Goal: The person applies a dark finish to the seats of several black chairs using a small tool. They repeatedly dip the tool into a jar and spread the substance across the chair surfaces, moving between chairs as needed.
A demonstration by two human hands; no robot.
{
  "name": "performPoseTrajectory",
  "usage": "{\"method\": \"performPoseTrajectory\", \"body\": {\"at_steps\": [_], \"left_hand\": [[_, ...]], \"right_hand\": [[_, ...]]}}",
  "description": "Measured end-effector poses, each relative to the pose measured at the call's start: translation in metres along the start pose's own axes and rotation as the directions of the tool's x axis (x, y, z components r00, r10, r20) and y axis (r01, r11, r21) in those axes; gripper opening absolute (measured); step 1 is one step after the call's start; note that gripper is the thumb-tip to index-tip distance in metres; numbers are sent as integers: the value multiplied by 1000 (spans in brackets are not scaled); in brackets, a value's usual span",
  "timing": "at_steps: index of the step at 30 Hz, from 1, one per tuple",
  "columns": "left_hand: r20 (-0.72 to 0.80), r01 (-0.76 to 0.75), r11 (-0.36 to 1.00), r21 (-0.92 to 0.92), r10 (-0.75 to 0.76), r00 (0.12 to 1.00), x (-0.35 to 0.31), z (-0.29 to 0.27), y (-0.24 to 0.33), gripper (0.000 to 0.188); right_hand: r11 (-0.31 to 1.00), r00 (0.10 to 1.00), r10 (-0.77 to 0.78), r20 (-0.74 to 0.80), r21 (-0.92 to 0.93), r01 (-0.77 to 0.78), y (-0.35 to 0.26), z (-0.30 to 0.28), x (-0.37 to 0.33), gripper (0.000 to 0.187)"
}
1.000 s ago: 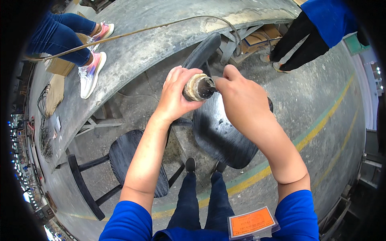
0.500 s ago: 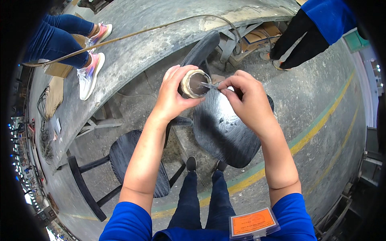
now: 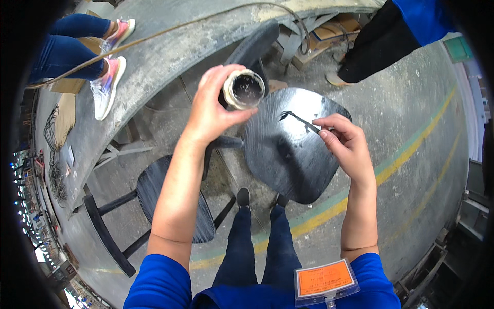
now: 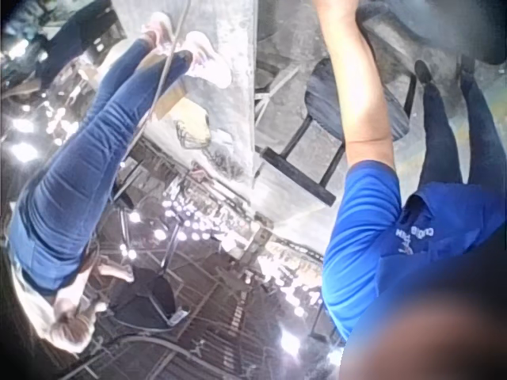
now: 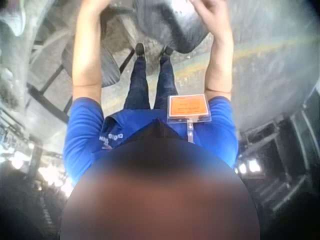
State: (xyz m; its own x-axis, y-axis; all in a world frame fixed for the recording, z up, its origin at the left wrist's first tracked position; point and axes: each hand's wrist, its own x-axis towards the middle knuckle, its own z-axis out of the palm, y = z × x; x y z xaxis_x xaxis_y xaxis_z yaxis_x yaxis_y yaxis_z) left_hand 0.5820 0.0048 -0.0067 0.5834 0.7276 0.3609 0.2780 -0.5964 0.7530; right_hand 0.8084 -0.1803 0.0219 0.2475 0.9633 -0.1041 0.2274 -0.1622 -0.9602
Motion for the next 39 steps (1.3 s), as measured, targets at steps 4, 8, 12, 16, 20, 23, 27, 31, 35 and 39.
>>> {"method": "performPoseTrajectory", "body": {"at_steps": [4, 8, 12, 16, 20, 23, 27, 31, 35, 39], "left_hand": [[12, 28, 999, -14, -28, 1000, -1, 1, -2, 69], [20, 20, 1000, 0, -20, 1000, -1, 1, -1, 69], [42, 97, 995, -33, -95, 995, -1, 2, 0, 69], [49, 86, 996, -32, -84, 995, -1, 2, 0, 70], [59, 107, 994, -29, -105, 993, -1, 2, -1, 71], [76, 116, 993, -21, -114, 991, -2, 1, -2, 73], [101, 73, 997, 23, -75, 992, -1, -1, -2, 75], [100, 83, 996, -18, -81, 992, -1, -2, -3, 76], [79, 99, 995, -13, -98, 992, -1, -1, -2, 75], [57, 147, 985, -92, -142, 988, -1, 1, -2, 73]], "right_hand": [[986, 986, 167, 27, 11, -168, 75, 0, -25, 16], [939, 946, 323, 28, -131, -317, 157, 14, -40, 17], [917, 953, 299, -52, -260, -302, 232, 46, -41, 19], [893, 962, 239, -132, -360, -272, 272, 72, -35, 17], [807, 970, 123, -207, -549, -220, 280, 84, -36, 19], [739, 976, 58, -208, -649, -182, 280, 87, -41, 27], [680, 988, -66, -140, -731, -58, 284, 91, -51, 38], [653, 994, -82, -66, -757, 4, 287, 91, -54, 44], [663, 995, -71, -74, -749, -9, 287, 94, -53, 47], [603, 994, -96, -51, -798, 17, 285, 95, -55, 48]]}}
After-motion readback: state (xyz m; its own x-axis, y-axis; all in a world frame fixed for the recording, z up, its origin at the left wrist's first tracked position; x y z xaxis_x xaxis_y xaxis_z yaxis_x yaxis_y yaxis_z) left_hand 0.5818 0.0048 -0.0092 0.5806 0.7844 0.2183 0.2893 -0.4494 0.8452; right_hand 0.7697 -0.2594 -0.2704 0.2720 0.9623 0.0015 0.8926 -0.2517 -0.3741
